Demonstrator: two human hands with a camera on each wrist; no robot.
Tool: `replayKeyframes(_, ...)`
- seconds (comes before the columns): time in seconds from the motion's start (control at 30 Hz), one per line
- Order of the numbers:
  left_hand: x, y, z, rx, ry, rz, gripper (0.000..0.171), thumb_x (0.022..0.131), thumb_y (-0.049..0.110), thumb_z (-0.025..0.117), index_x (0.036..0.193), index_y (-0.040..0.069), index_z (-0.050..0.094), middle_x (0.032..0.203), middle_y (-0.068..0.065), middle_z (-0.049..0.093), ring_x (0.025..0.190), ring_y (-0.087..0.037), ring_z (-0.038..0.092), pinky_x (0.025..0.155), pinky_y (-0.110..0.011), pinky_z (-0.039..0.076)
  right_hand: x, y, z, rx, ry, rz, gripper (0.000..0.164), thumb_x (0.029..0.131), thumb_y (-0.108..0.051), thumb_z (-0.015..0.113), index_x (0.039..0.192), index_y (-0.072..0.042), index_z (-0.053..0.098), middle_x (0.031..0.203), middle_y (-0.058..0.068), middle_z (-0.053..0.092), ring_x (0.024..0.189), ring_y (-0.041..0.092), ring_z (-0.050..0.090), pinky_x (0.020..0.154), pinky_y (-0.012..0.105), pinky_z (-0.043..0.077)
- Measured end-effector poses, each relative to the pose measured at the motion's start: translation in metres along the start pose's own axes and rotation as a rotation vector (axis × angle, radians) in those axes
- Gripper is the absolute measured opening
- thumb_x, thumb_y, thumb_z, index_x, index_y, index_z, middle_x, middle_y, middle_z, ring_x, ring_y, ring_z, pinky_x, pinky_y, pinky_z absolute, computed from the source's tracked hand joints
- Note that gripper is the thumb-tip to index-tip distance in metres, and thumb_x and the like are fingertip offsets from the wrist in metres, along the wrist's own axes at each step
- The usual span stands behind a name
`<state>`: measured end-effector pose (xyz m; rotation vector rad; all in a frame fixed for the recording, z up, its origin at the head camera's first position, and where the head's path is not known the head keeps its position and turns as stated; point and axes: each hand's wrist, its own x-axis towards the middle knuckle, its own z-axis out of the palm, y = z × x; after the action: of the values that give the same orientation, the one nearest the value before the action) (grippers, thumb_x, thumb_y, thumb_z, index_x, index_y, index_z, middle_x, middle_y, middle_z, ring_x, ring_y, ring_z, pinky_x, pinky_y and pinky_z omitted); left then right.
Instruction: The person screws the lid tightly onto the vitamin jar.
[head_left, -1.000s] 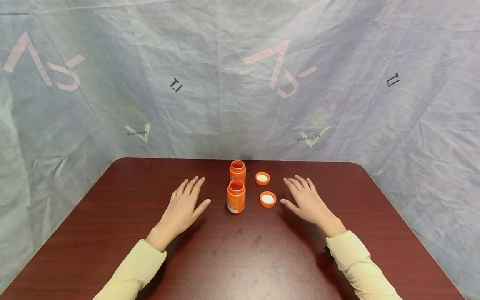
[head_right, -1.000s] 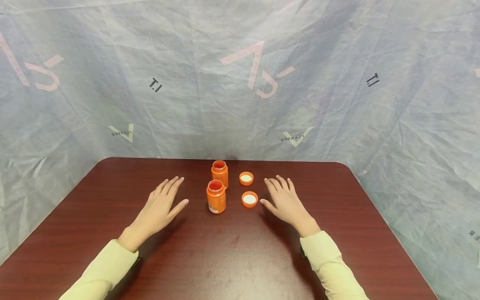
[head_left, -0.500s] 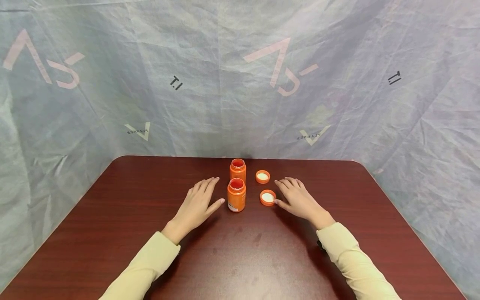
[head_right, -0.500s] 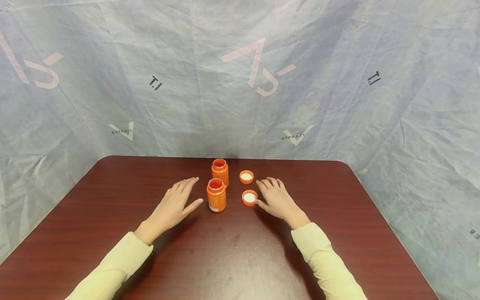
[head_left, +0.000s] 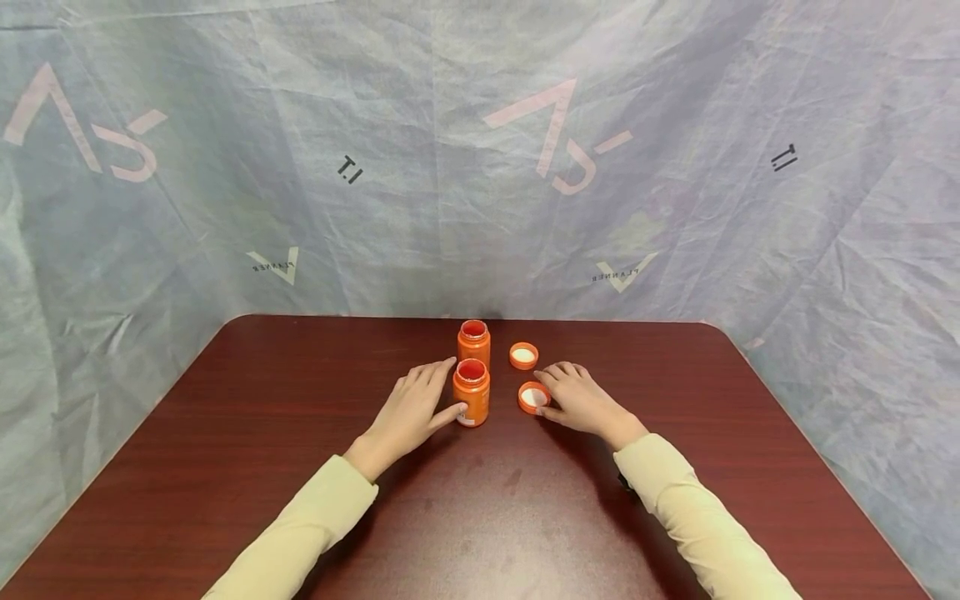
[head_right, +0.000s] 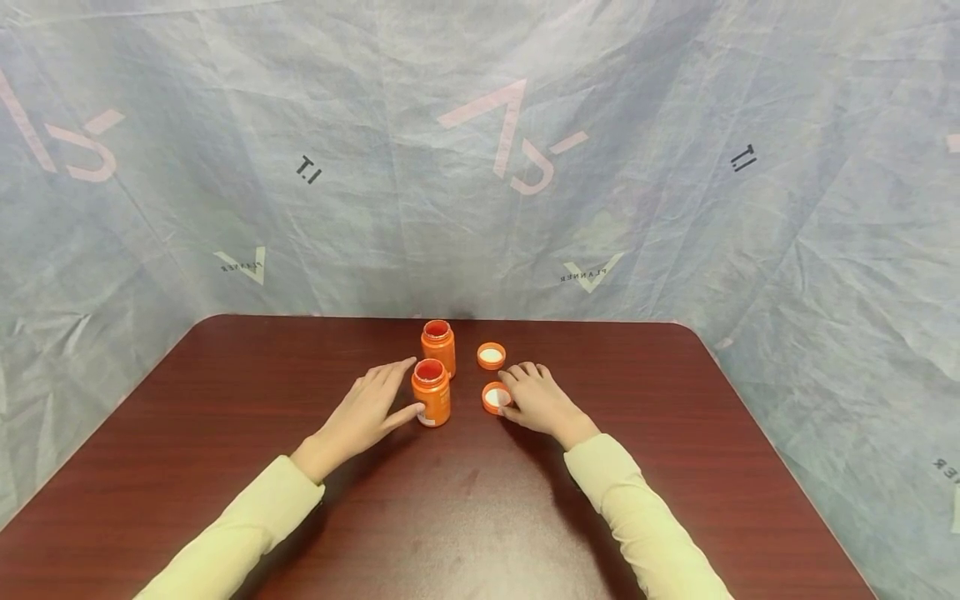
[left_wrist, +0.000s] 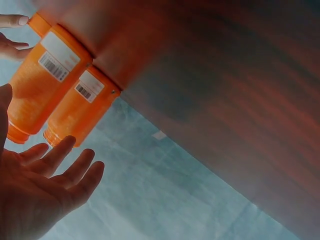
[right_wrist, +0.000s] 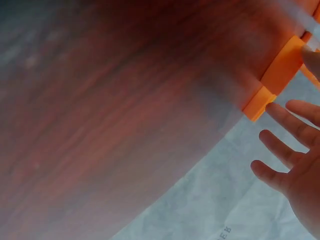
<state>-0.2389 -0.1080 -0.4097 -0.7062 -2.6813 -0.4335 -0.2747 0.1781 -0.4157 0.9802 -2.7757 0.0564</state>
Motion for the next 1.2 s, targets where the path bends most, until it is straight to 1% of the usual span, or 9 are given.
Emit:
replayKeyframes(0.07,0.001,0.001,0.002,0.001,-0.010,0.001,0.070,0.086,0.049,0.056,0.139,0.008,0.034,0.130,-0.012,0.050,0.115,-0.032,0.048,0.089,-0.048,0.042,0.002,-0.001,0.001,0.003,-0.020,0.000,0.056,0.081,-0.033,0.068,0.123,0.000,0.052,0.118,0.012,0.056,0.113,0.033,0.047,0.096,0.052,0.034)
replayKeyframes(0.37,0.003,0.002,0.008,-0.009,-0.032,0.012,0.072,0.086,0.047,0.056,0.139,0.005,0.032,0.126,-0.013,0.053,0.110,-0.032,0.051,0.086,-0.047,0.044,0.005,-0.003,0.006,0.019,-0.063,0.000,0.054,0.082,-0.034,0.067,0.123,-0.003,0.053,0.116,0.011,0.056,0.112,0.031,0.048,0.094,0.052,0.036)
replayKeyframes(0.47,0.004,0.003,0.010,-0.012,-0.040,0.009,0.073,0.086,0.048,0.056,0.140,0.005,0.031,0.126,-0.013,0.053,0.108,-0.032,0.052,0.085,-0.047,0.044,0.005,-0.003,0.006,0.011,-0.065,-0.007,0.052,0.081,-0.034,0.067,0.121,-0.002,0.054,0.114,0.011,0.056,0.110,0.031,0.048,0.093,0.052,0.037)
replayKeyframes(0.77,0.007,0.002,0.013,-0.038,-0.026,0.021,0.071,0.086,0.046,0.057,0.138,0.004,0.033,0.123,-0.012,0.056,0.102,-0.029,0.054,0.083,-0.045,0.045,0.006,-0.002,0.005,0.026,-0.067,0.004,0.048,0.082,-0.034,0.066,0.118,-0.004,0.056,0.110,0.009,0.056,0.105,0.029,0.049,0.091,0.051,0.038)
replayKeyframes(0.97,0.008,0.003,0.013,-0.044,-0.019,0.030,0.069,0.086,0.045,0.058,0.135,0.003,0.035,0.120,-0.011,0.058,0.097,-0.028,0.055,0.082,-0.044,0.045,0.006,-0.003,0.003,0.027,-0.072,0.018,0.049,0.082,-0.035,0.067,0.116,-0.003,0.056,0.109,0.009,0.056,0.104,0.030,0.049,0.090,0.051,0.038)
replayKeyframes(1.2,0.008,0.004,0.013,-0.045,-0.006,0.031,0.067,0.085,0.045,0.060,0.132,0.004,0.037,0.110,-0.009,0.062,0.091,-0.026,0.057,0.078,-0.041,0.046,0.005,-0.002,0.001,0.040,-0.074,0.042,0.048,0.080,-0.036,0.068,0.113,-0.004,0.056,0.106,0.008,0.057,0.103,0.029,0.050,0.088,0.050,0.039)
